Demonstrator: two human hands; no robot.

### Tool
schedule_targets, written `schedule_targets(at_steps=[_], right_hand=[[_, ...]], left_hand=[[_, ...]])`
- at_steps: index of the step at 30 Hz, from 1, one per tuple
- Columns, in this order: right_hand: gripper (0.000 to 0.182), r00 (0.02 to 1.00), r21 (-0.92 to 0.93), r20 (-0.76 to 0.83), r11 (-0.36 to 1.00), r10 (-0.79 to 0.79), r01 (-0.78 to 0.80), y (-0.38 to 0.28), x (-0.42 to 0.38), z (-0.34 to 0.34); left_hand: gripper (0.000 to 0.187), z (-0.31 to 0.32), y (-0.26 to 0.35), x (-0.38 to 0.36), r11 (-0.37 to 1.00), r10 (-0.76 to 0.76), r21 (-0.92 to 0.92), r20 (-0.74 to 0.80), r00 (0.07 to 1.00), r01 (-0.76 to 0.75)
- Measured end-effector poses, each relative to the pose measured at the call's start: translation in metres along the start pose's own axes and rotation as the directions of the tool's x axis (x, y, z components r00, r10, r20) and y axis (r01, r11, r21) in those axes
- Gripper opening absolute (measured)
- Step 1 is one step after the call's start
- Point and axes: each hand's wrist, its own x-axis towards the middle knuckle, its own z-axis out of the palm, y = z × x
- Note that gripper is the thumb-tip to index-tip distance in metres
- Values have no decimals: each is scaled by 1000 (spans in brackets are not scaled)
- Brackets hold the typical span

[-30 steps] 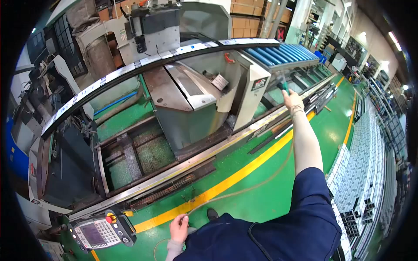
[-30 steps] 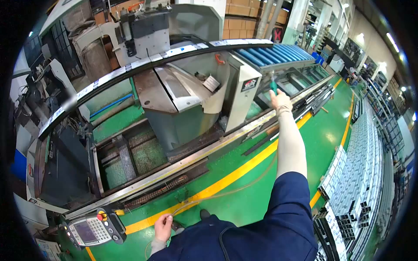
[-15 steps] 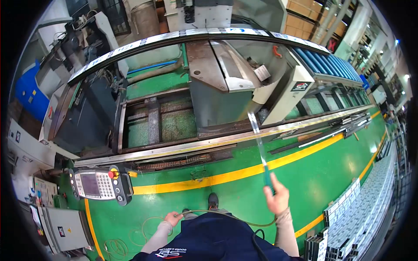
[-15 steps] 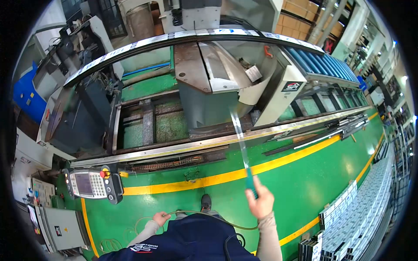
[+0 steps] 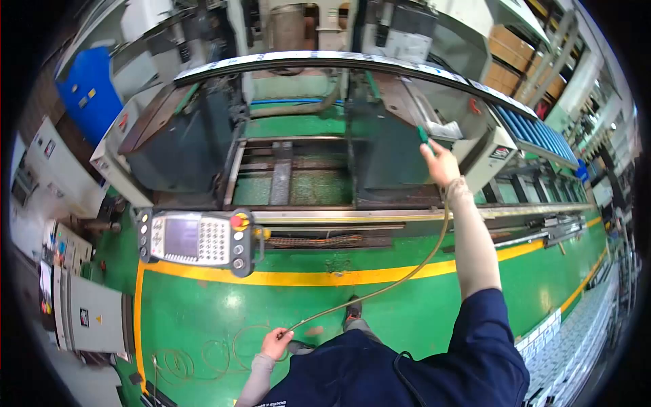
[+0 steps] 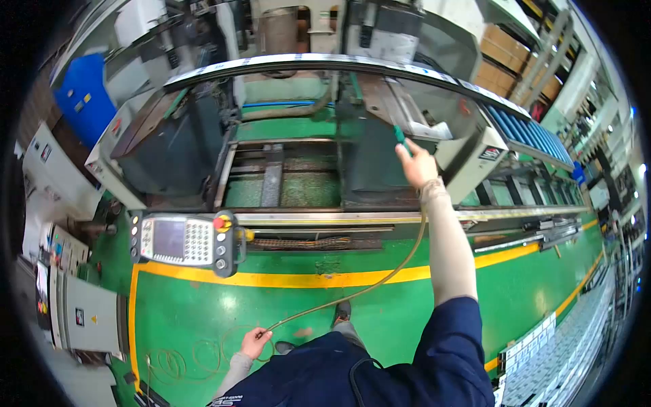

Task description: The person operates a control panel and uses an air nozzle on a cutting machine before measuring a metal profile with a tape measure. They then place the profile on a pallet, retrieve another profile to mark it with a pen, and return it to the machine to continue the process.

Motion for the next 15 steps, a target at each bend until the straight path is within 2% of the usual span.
schedule_targets(at_steps=[1,3,5,7,10,15], right_hand=[[61,995,-89,-83,995,-53,45,-8,20,19],[63,991,-117,-129,992,33,-48,-49,50,47],[64,999,-19,35,1000,-15,16,-117,47,69],[62,995,15,36,996,-91,91,-182,51,119],[62,977,28,103,982,-189,187,-298,21,175],[66,883,103,290,930,-368,354,-459,-27,253]], left_hand=[[31,-13,-1,-17,997,-1,-80,0,1000,1],[28,-38,-11,-61,969,-29,-247,-25,999,22],[24,-57,-26,-95,942,-26,-335,-113,993,-13],[25,-69,-46,-117,930,-18,-362,-204,979,-59],[18,-91,-62,-142,930,-73,-365,-279,958,-36],[15,-120,-86,-159,861,-152,-501,-420,895,-89]])
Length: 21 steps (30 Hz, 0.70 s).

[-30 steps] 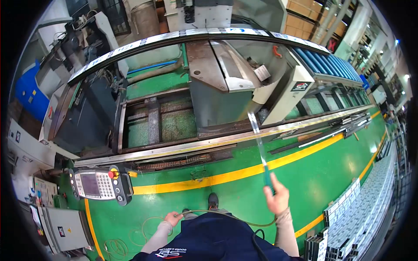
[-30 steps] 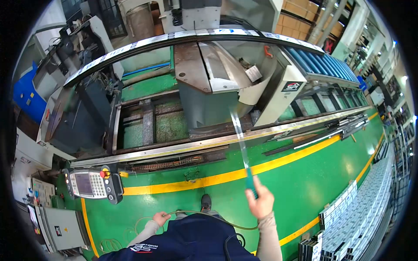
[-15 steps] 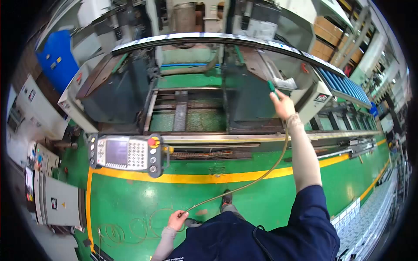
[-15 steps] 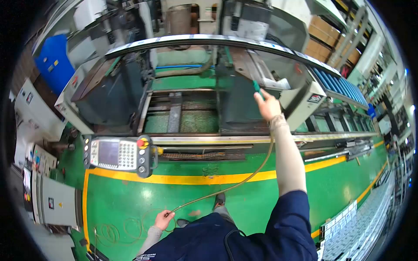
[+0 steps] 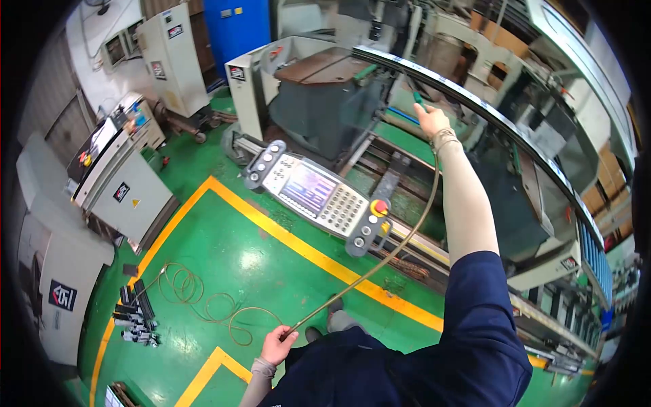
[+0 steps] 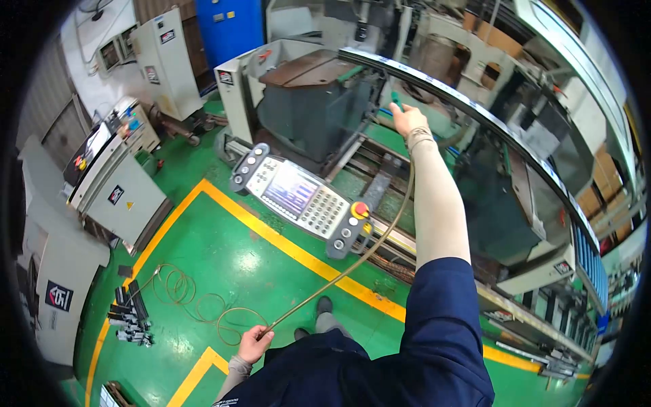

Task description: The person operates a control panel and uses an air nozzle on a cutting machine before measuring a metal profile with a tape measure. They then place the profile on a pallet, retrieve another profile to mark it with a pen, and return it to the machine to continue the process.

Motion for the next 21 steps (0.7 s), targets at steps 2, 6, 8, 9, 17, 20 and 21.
schedule_targets(at_steps=[2,6,8,9,17,20,21], right_hand=[[67,1000,9,16,1000,-21,21,-48,3,27],[65,996,-36,-16,996,-87,87,-96,40,78],[64,990,-11,-127,998,-68,67,-116,58,83],[62,980,24,-197,999,-43,48,-136,57,73],[59,954,-102,-226,979,-197,178,-163,197,102],[62,957,-161,76,943,-281,290,-168,232,133],[64,944,-81,136,947,-299,312,-171,228,143]], left_hand=[[19,-10,4,5,999,-2,-37,-78,997,-1],[19,-28,31,29,997,65,-34,-190,980,-72],[20,-36,46,55,997,71,-25,-214,974,-78],[23,-40,44,73,990,142,7,-244,959,-144],[24,-72,135,220,981,191,47,-128,973,-186],[23,-91,141,259,993,111,44,-63,992,-108],[23,-103,139,272,996,75,41,-35,997,-73]])
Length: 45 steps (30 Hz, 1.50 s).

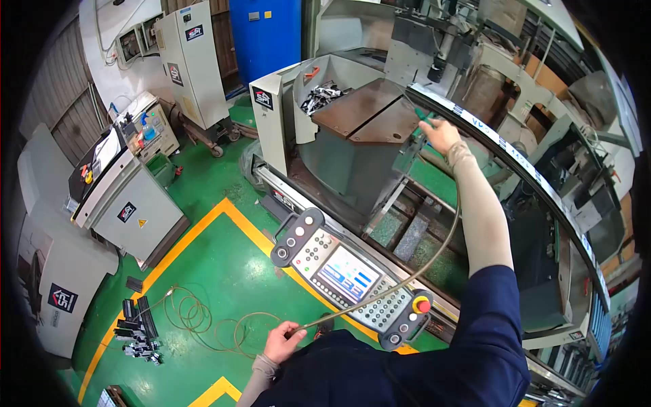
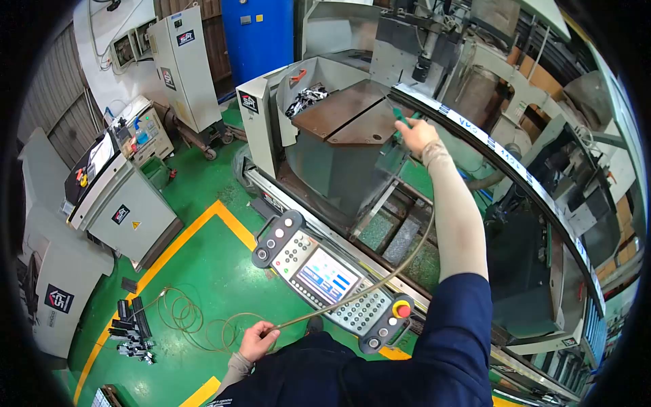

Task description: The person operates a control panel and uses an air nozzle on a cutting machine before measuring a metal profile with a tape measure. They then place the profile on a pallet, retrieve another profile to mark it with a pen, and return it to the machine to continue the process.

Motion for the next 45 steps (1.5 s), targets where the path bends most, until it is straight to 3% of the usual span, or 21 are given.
schedule_targets(at_steps=[3,6,8,10,12,13,14,16,17,19,21,22,25,28,31,33,35,38,41,42,45], right_hand=[[63,1000,51,-12,999,-16,17,-23,-37,21],[60,993,231,120,973,-13,-15,-51,-83,29],[54,993,415,115,907,31,-77,-71,-105,47],[54,1000,564,16,825,-11,0,-93,-124,76],[55,996,641,-64,762,-63,90,-131,-152,110],[57,999,672,8,740,-45,28,-172,-175,111],[61,972,486,-99,842,-215,236,-192,-190,138],[62,943,513,240,855,-231,79,-243,-228,179],[60,927,490,244,861,-285,136,-266,-248,205],[51,903,630,297,774,-309,58,-297,-272,238],[52,870,715,286,694,-402,85,-289,-277,273],[57,884,720,250,686,-395,103,-288,-276,279],[58,976,580,128,812,-178,72,-276,-281,273],[46,979,577,176,795,100,-185,-231,-302,278],[35,928,558,63,758,367,-338,-197,-342,267],[32,864,504,-28,754,503,-422,-174,-377,254],[26,725,527,-116,660,679,-535,-149,-415,243],[23,509,617,-288,564,811,-549,-104,-460,225],[21,279,700,-340,440,898,-562,-25,-507,220],[23,211,707,-355,409,911,-576,0,-519,220],[33,48,746,-300,265,953,-610,80,-539,225]], left_hand=[[28,-25,-9,30,1000,-26,-17,21,999,26],[38,-65,14,52,969,-84,236,57,995,68],[44,-91,12,71,948,-129,306,123,984,86],[48,-112,13,99,932,-82,361,174,981,14],[49,-123,39,130,982,23,180,210,977,-62],[49,-126,57,147,991,76,93,233,969,-101],[49,-126,76,163,977,208,-82,202,957,-195],[45,-122,118,186,882,350,-364,85,933,-298],[41,-126,133,195,828,356,-469,19,934,-306],[26,-142,130,208,966,110,-205,-230,967,-158],[21,-169,100,216,919,136,-360,-91,987,-160],[25,-175,96,215,907,208,-353,-99,973,-230],[27,-210,84,226,923,336,202,-7,942,-328],[28,-215,75,251,869,385,318,46,922,-379],[28,-200,56,281,881,326,324,113,939,-345],[27,-182,58,293,922,291,218,159,944,-321],[27,-164,43,305,930,291,173,188,938,-323],[26,-145,10,319,881,382,224,185,906,-417],[26,-138,-5,314,839,413,303,188,891,-452],[27,-134,-7,309,726,584,332,164,795,-602],[29,-127,-34,300,684,641,445,10,767,-578]])
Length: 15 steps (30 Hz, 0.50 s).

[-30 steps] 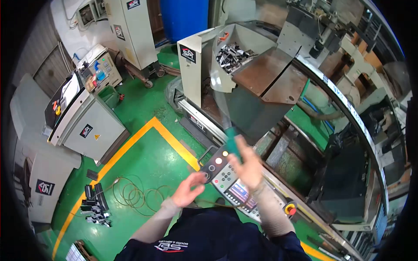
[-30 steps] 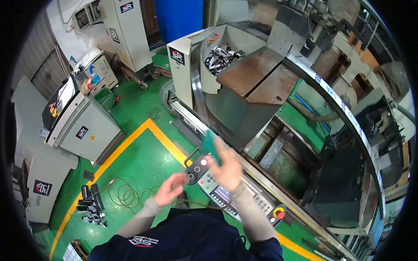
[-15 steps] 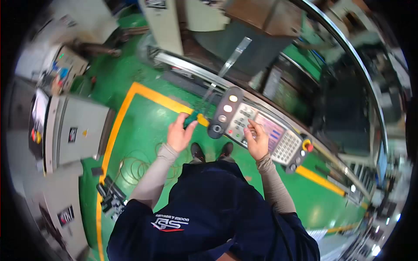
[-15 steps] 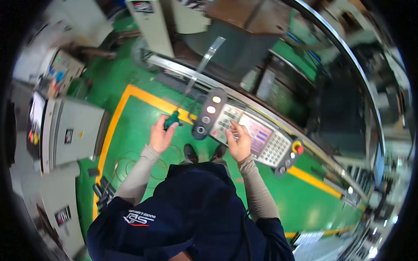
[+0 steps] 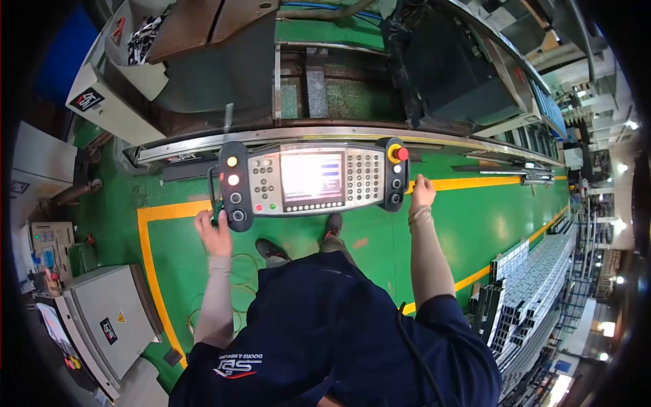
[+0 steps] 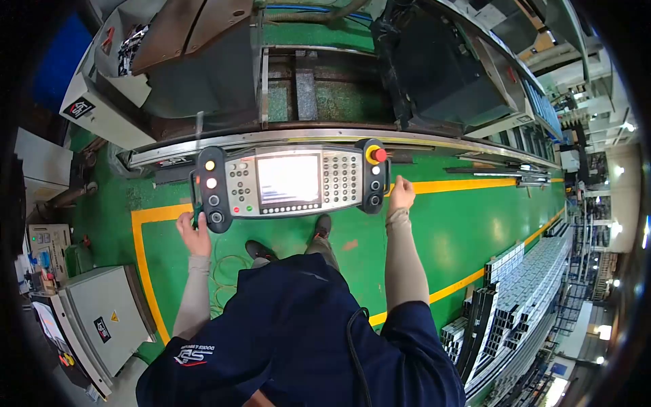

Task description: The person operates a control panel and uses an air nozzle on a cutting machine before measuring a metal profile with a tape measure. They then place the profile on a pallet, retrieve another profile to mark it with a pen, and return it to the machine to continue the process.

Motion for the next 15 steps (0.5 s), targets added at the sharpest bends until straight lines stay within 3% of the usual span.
schedule_targets(at_steps=[1,2,3,4,5,6,7,8,9,11,12,13,14,15], right_hand=[[39,996,-11,18,996,84,-83,17,28,3],[44,985,-23,39,986,167,-166,34,56,5],[61,954,-95,198,973,226,-211,46,82,6],[67,891,-22,308,939,333,-343,39,89,12],[75,802,31,425,879,419,-476,18,85,18],[82,689,60,541,795,482,-604,7,89,23],[82,575,-10,652,764,494,-645,29,110,38],[93,441,-93,767,760,467,-643,2,104,36],[90,356,-175,783,730,509,-660,17,119,50],[85,114,-320,825,625,553,-712,45,138,80],[82,-43,-386,842,546,537,-744,53,137,94],[84,-3,-328,894,652,447,-683,50,133,99],[70,-158,-385,880,475,449,-791,75,141,126],[59,-71,-276,915,488,396,-828,73,133,137]], left_hand=[[32,-6,7,-1,988,-154,4,120,981,154],[32,-4,5,-7,976,-215,-5,102,971,217],[33,2,-2,-13,961,-276,-15,79,958,278],[34,8,-9,-19,942,-334,-28,49,941,335],[37,12,-13,-28,882,-419,-206,69,906,423],[38,17,-23,-41,882,-432,-217,-14,902,419],[40,23,-36,-59,882,-443,-227,-98,891,414],[42,30,-44,-80,882,-452,-235,-182,873,408],[41,32,-41,-104,852,-523,-109,-171,835,512],[41,30,-29,-159,712,-661,143,-194,725,687],[38,40,-55,-208,659,-720,97,-207,663,746],[36,45,-68,-245,599,-774,48,-218,594,799],[32,51,-22,-263,466,-884,-124,-105,455,876],[29,63,28,-286,293,-948,-277,38,315,915]])
